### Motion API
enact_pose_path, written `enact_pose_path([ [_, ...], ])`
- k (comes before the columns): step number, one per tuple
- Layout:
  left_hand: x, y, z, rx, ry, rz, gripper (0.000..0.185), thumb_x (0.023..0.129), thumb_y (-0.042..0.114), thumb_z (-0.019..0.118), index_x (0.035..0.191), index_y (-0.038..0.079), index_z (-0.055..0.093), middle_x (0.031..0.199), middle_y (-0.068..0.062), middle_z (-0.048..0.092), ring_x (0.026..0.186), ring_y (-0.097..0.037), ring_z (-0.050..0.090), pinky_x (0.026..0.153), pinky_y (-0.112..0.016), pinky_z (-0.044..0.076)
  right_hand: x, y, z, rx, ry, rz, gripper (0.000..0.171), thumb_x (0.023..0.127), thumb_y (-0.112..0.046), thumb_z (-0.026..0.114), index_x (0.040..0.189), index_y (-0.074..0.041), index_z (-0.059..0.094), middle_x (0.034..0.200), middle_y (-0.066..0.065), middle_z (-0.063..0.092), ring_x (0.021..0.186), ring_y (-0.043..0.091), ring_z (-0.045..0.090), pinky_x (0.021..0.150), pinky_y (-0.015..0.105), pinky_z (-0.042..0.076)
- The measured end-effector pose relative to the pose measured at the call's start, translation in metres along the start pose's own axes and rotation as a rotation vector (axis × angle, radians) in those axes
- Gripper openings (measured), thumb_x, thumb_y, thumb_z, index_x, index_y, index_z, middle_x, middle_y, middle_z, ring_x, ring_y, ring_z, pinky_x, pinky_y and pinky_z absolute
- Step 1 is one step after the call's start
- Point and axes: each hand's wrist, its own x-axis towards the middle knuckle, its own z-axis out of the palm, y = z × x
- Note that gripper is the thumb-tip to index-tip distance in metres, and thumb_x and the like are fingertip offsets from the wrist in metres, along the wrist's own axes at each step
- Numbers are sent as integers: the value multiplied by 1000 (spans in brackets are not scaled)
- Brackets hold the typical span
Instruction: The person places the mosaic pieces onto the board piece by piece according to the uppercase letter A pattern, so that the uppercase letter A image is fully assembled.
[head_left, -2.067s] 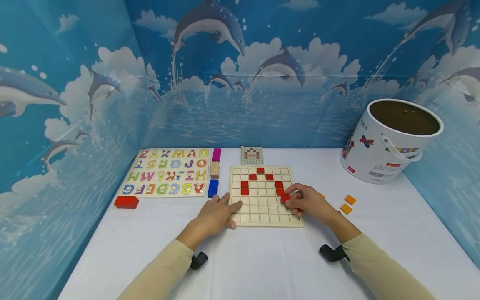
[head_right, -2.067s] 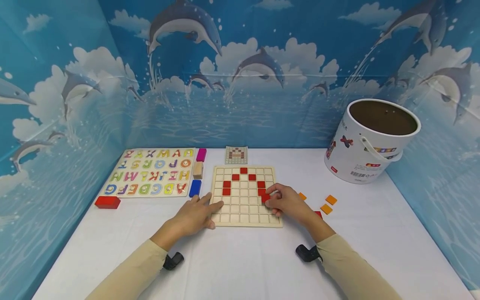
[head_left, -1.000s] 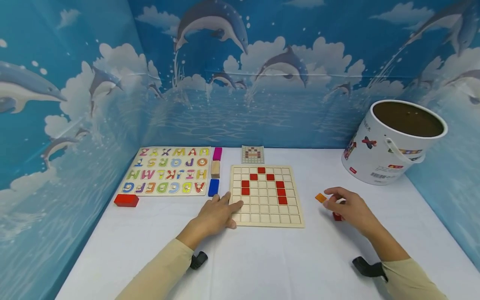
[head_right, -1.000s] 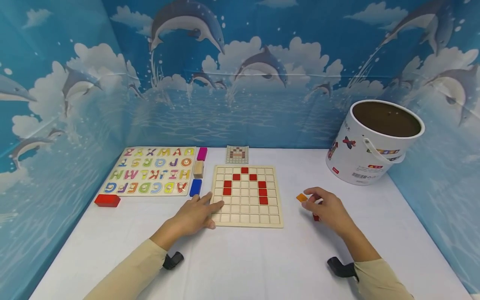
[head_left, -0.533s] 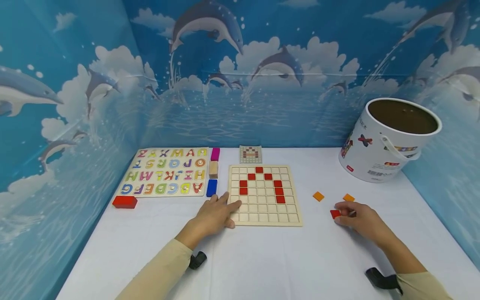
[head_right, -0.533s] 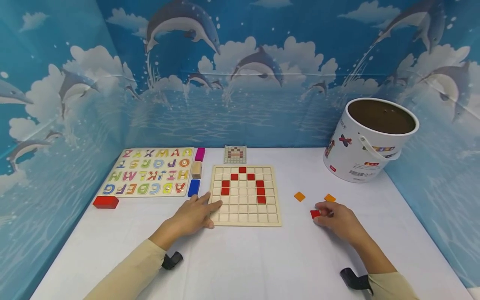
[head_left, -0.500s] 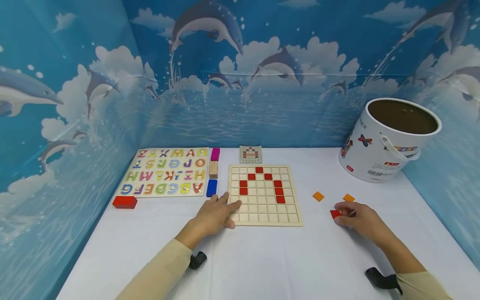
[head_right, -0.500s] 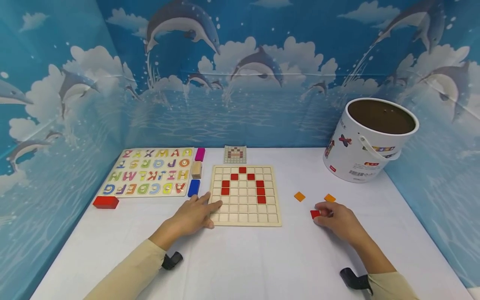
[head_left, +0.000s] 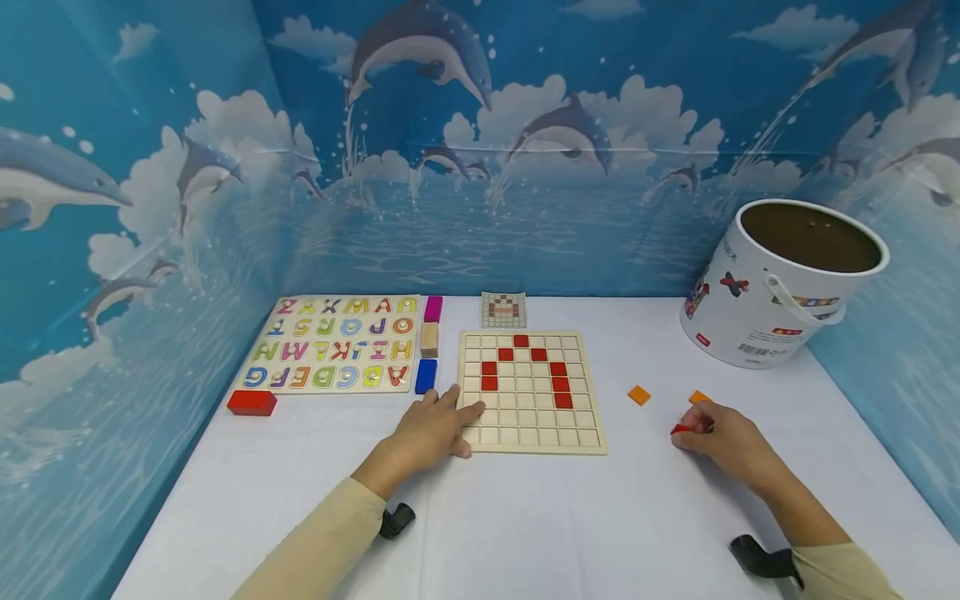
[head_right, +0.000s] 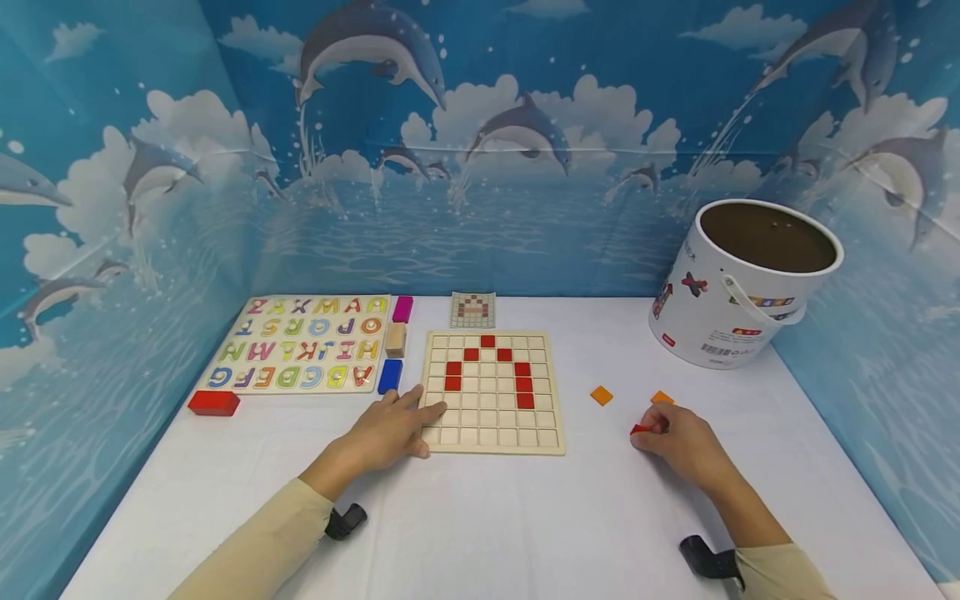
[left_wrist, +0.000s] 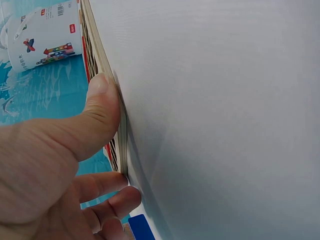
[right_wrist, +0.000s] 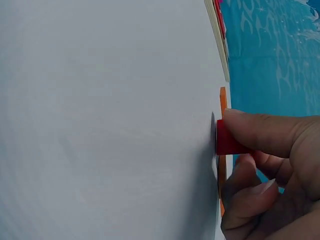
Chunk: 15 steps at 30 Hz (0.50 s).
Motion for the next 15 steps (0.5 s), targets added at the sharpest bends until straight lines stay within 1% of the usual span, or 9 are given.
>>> enact_pose_path([
  [2,1,1,-1,-3,0,1,71,87,42,74,153,29,49,161,-21,37,114,-33,48,95,-50,44,1,1,-3,52,-4,-1,39,95,-32,74,112,-2,56,92,8,54,88,24,50,65,30,44],
  [5,1,1,-2,3,3,-1,72,87,42,74,153,29,50,160,-21,38,114,-33,48,95,-50,44,4,0,-7,164,-15,3,46,100,-36,66,127,-1,51,89,9,54,79,22,51,61,29,45],
  [8,1,1,-2,7,7,-6,72,86,42,75,152,30,50,160,-20,38,112,-31,49,94,-48,44,8,-5,-10,279,-20,-1,51,104,-37,60,137,-1,47,86,9,55,72,20,52,59,28,45],
  [12,-1,1,-2,-5,5,-8,72,86,41,75,152,29,51,160,-20,38,112,-32,49,93,-48,44,17,-20,-6,377,-9,-18,52,103,-37,62,137,0,49,87,10,56,69,18,52,57,28,44],
  [15,-2,1,-2,-11,6,-6,72,86,41,75,152,29,50,160,-21,38,112,-32,48,93,-49,44,26,-39,3,425,-30,-24,55,100,-36,67,140,-3,48,89,14,58,69,19,53,58,29,45],
])
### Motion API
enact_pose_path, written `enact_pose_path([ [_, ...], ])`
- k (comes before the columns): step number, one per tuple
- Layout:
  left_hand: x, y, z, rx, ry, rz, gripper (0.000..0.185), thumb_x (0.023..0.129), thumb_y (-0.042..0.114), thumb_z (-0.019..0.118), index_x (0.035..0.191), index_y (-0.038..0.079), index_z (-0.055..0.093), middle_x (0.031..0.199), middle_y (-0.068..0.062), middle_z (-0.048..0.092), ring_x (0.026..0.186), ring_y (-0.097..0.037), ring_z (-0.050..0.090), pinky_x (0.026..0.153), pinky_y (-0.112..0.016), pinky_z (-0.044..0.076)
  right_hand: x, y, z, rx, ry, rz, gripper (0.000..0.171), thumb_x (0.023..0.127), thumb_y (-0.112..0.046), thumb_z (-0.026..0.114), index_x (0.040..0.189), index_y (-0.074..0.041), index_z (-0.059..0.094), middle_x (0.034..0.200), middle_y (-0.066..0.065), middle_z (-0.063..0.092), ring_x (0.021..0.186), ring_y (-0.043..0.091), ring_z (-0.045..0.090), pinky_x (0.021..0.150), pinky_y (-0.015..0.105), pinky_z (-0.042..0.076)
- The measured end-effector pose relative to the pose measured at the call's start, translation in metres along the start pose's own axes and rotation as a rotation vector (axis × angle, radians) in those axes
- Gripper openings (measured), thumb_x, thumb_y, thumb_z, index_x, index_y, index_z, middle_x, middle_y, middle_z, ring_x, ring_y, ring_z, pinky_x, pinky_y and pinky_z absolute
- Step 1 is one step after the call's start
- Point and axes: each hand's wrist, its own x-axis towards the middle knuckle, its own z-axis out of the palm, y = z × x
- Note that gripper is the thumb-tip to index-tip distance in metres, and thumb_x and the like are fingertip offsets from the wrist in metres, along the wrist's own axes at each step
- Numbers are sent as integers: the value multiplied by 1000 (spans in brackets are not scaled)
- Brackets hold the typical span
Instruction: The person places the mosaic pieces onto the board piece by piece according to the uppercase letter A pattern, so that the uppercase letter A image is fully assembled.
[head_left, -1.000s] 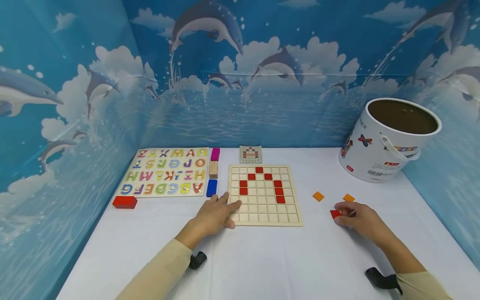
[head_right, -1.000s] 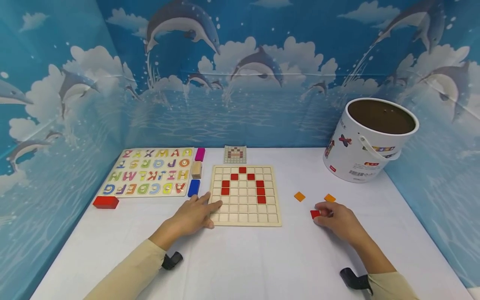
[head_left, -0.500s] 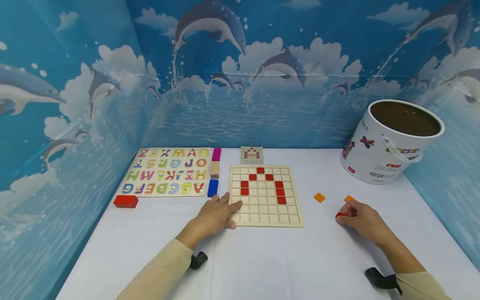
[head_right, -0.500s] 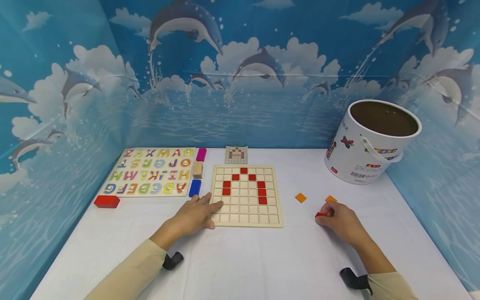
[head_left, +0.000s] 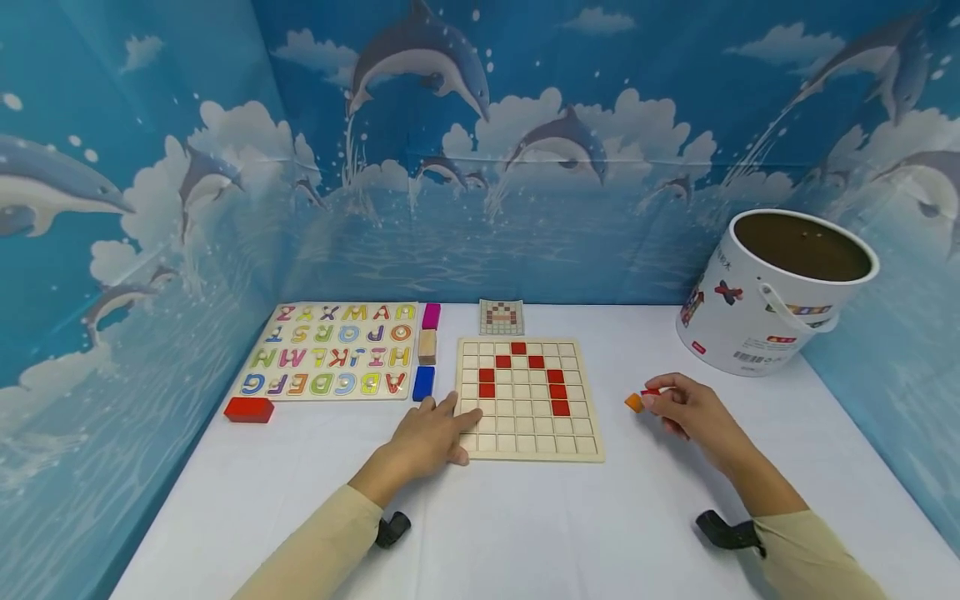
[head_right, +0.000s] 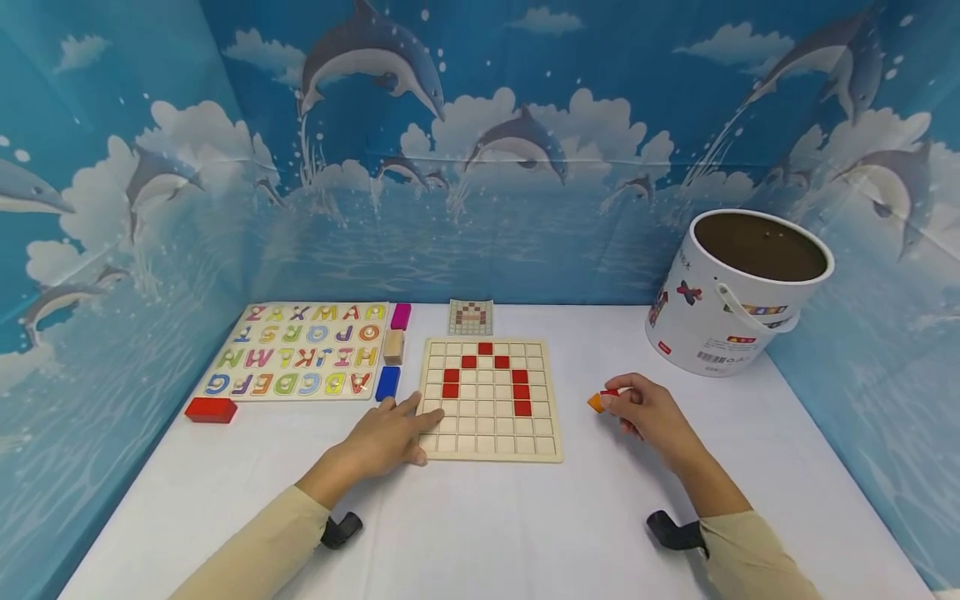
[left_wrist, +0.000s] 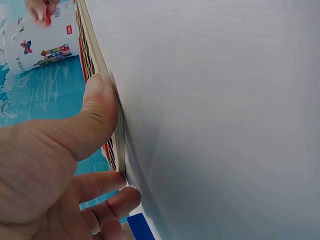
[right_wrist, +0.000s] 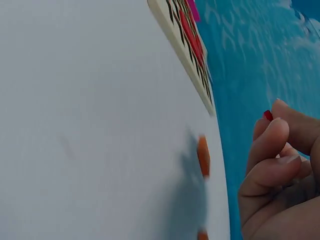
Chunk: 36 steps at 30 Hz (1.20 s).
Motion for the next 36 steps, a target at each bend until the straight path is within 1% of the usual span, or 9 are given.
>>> enact_pose_path([
  [5,0,-2,1,-8,5,-12,73,86,41,75,153,29,49,161,-19,38,113,-31,48,93,-48,43,20,-24,42,48,-85,-27,51,99,-30,69,141,-7,51,89,18,62,68,21,56,58,29,45],
  [10,0,-2,2,-14,11,-12,75,86,40,75,154,26,48,161,-19,38,113,-31,49,92,-47,43,35,-47,92,122,-195,-83,43,99,-18,68,137,-5,51,88,16,66,62,20,57,53,27,41],
  [12,0,-2,2,-12,11,-11,74,86,40,75,154,26,49,161,-18,38,112,-30,49,90,-46,44,39,-56,110,152,-222,-98,40,98,-15,68,133,-4,51,89,17,67,60,20,59,50,26,40],
  [15,1,-2,2,2,7,-12,74,87,42,74,154,27,49,161,-18,38,111,-30,49,90,-45,44,43,-67,133,147,-236,-109,35,97,-13,69,126,-4,52,89,15,67,58,20,61,49,25,40],
  [19,2,-2,2,16,0,-9,73,87,44,73,154,28,48,162,-18,37,111,-30,49,90,-45,45,45,-77,155,48,-233,-134,30,94,-12,73,119,-6,57,84,10,64,53,19,58,52,26,45],
  [24,2,-2,0,30,5,-8,74,87,45,73,154,26,49,162,-17,38,114,-31,48,92,-47,45,48,-85,172,-169,-181,-230,23,92,-14,76,111,-10,64,74,3,57,54,16,51,54,28,41],
  [27,1,-2,0,29,6,-13,76,86,45,75,154,23,48,162,-17,38,117,-33,48,94,-49,45,48,-88,178,-280,-157,-280,21,91,-16,77,109,-12,66,72,1,58,59,15,51,56,29,40],
  [30,1,-2,1,35,7,-15,80,85,46,75,155,20,47,162,-16,38,119,-33,48,95,-49,45,48,-88,184,-330,-153,-307,20,91,-15,77,108,-13,66,73,0,58,62,15,51,57,29,40],
  [36,2,-3,3,50,22,-3,80,84,47,75,153,15,49,160,-16,41,113,-31,49,87,-44,45,49,-88,186,-365,-133,-327,20,90,-15,77,108,-14,67,72,-2,58,63,14,51,57,29,40],
])
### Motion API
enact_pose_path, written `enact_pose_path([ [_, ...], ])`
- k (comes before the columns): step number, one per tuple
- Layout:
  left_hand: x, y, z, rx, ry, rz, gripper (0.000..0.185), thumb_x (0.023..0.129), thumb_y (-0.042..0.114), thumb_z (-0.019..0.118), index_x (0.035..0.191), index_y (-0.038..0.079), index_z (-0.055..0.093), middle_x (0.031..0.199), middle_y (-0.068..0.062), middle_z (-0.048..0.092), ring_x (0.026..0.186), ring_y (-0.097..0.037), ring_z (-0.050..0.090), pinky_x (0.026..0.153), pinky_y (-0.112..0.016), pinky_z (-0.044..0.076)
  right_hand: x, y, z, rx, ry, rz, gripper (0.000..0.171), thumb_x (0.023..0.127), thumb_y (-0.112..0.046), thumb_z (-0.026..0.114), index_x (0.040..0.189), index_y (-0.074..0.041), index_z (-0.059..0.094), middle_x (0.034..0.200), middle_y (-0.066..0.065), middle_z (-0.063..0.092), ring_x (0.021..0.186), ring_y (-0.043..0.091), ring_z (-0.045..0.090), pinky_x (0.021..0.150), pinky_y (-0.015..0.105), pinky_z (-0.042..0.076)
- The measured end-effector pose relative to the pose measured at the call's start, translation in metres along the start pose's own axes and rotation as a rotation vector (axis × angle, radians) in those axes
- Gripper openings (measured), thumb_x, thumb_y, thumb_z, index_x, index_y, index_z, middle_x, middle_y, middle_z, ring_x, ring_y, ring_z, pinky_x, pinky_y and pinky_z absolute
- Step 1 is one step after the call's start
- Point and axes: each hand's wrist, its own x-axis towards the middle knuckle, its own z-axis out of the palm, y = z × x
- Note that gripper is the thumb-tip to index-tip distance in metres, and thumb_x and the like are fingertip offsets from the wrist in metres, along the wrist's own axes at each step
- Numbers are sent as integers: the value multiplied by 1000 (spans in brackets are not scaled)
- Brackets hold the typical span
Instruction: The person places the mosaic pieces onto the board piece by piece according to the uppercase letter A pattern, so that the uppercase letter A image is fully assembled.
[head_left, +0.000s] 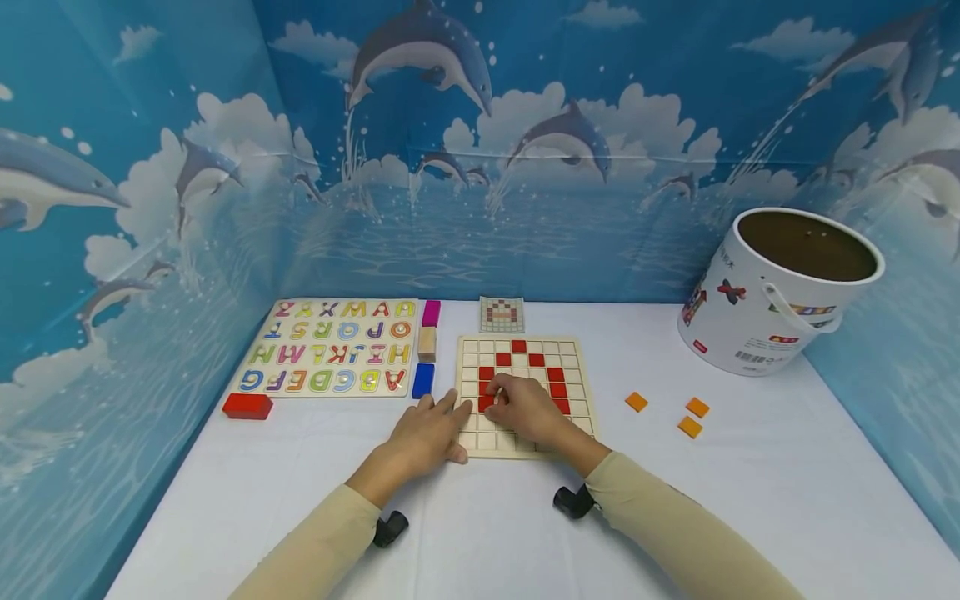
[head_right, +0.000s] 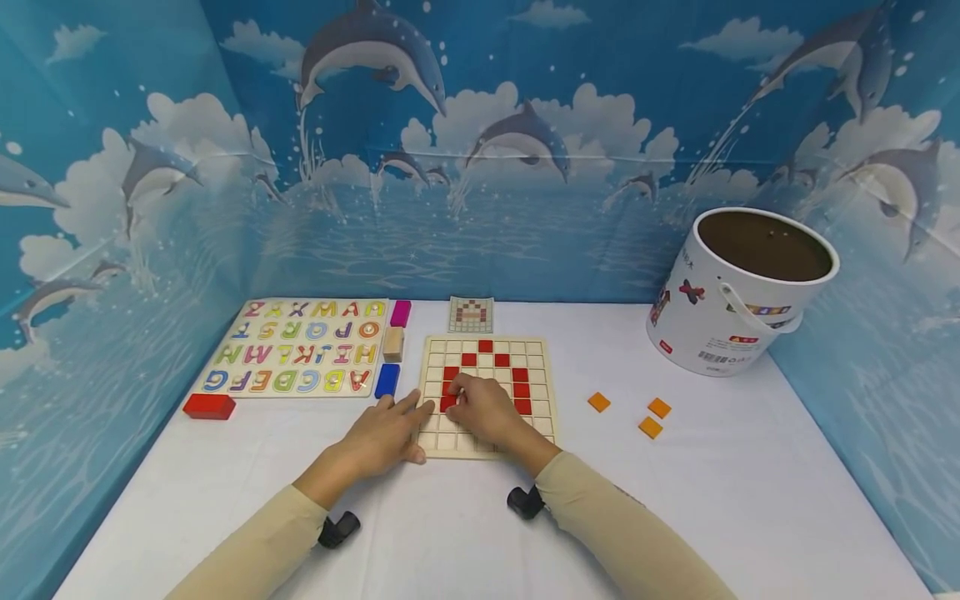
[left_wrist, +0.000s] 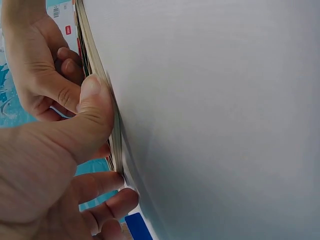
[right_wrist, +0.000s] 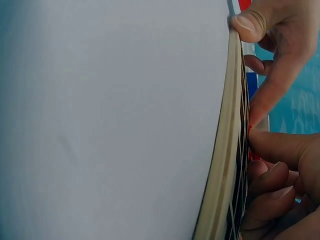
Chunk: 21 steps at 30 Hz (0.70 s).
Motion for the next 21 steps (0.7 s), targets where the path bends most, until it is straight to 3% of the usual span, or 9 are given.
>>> enact_pose_path([
  [4,0,0,0,3,6,-1,80,84,46,75,152,14,49,160,-17,41,113,-31,48,87,-44,45,-8,7,-16,18,32,23,23,90,-17,77,111,-12,69,74,-1,59,64,15,51,59,31,42],
  [10,-1,3,-3,-5,13,-13,80,83,45,76,152,13,50,160,-17,41,114,-31,47,86,-42,44,-44,58,-85,60,111,56,31,95,-19,72,122,-5,65,92,5,61,74,21,55,63,31,46],
  [16,-1,2,-1,-34,16,-25,82,82,44,77,152,13,49,161,-17,39,108,-28,45,84,-41,42,-94,126,-157,75,167,255,49,101,-29,64,140,-2,54,117,15,57,92,30,56,67,32,52],
  [21,0,1,-1,-68,5,-37,83,81,43,79,152,13,49,162,-15,38,105,-26,43,82,-38,40,-122,171,-186,47,147,362,60,103,-39,60,147,0,46,122,19,54,97,30,54,70,31,51],
])
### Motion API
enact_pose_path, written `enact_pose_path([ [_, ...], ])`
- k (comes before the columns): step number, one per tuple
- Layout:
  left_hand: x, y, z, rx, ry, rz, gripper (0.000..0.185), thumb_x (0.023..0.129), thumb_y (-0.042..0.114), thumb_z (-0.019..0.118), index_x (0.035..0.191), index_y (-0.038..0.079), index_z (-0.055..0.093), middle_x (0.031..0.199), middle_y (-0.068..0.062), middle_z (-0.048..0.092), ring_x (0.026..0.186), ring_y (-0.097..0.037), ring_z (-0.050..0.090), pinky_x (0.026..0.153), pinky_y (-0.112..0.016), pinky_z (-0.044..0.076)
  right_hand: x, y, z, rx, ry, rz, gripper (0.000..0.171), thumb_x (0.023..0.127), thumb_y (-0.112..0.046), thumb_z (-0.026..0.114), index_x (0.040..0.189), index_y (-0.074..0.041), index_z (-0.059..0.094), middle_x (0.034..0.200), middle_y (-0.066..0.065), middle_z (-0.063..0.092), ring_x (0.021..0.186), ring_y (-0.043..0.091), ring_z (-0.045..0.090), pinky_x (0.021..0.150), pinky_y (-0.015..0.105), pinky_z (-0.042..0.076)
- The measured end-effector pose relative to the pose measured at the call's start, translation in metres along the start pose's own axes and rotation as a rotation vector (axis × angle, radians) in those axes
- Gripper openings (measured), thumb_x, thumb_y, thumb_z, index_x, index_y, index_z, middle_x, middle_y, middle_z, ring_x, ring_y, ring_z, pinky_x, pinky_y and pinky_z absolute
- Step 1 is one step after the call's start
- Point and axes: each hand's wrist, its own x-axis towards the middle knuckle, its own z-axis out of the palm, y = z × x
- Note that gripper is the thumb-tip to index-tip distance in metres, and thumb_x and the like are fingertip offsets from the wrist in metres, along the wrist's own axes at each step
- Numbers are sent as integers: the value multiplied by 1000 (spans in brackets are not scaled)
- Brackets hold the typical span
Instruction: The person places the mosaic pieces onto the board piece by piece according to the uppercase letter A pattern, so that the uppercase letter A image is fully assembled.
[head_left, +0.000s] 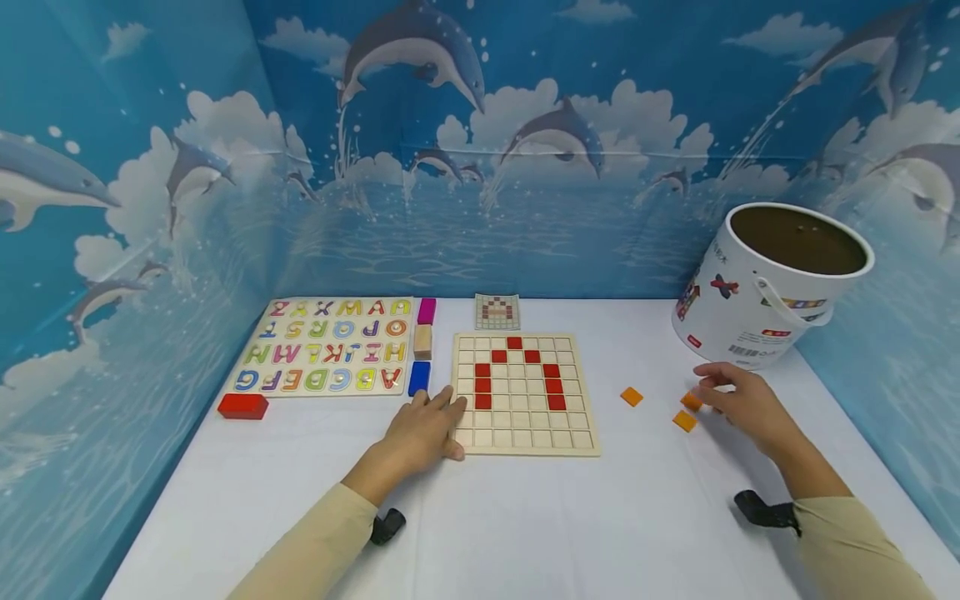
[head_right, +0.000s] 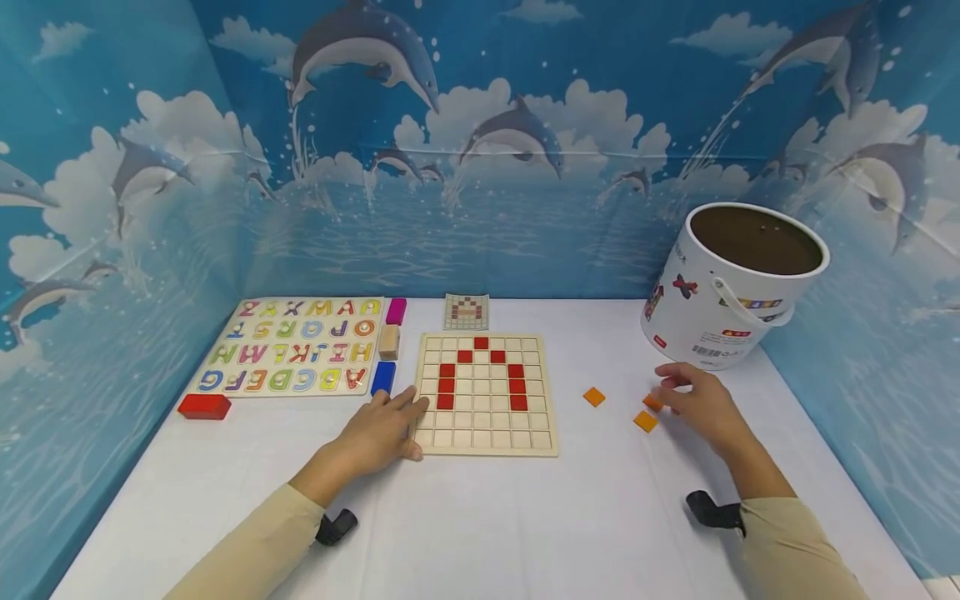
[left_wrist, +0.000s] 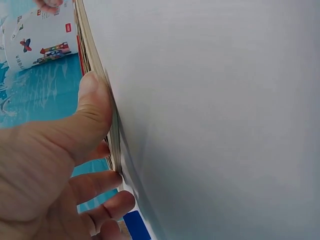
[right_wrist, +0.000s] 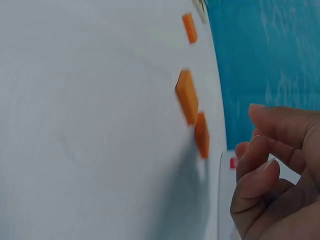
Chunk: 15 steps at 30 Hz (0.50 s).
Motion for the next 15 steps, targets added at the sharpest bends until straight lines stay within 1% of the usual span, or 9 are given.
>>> enact_pose_path([
  [4,1,-1,0,-25,-2,-3,83,82,41,79,153,13,48,162,-16,38,106,-26,43,83,-37,40,2,19,-6,-2,-31,32,61,101,-36,64,148,-1,45,121,19,54,95,29,53,68,29,49],
  [6,2,-1,1,-31,-2,-1,83,82,41,80,153,14,48,162,-16,37,106,-26,43,83,-37,40,3,25,-6,-12,-43,32,61,100,-34,66,148,-2,46,121,19,53,98,29,51,69,27,49],
  [8,2,-1,1,-38,-2,-3,83,82,41,80,153,14,48,162,-16,36,106,-26,43,83,-37,40,4,28,-6,-25,-61,23,63,99,-36,68,148,-2,47,120,20,53,100,30,50,70,27,48],
  [12,3,-1,1,-44,-8,-14,85,81,41,81,154,13,47,164,-15,33,105,-25,42,83,-37,40,8,30,-2,-55,-95,10,66,95,-39,72,146,-3,51,120,21,53,102,32,50,73,31,47],
  [15,3,-2,1,-53,-16,-15,85,82,40,80,155,14,46,165,-14,32,104,-24,42,84,-38,40,9,30,-1,-82,-109,20,62,95,-37,72,143,-3,55,119,21,53,104,34,49,78,35,47],
])
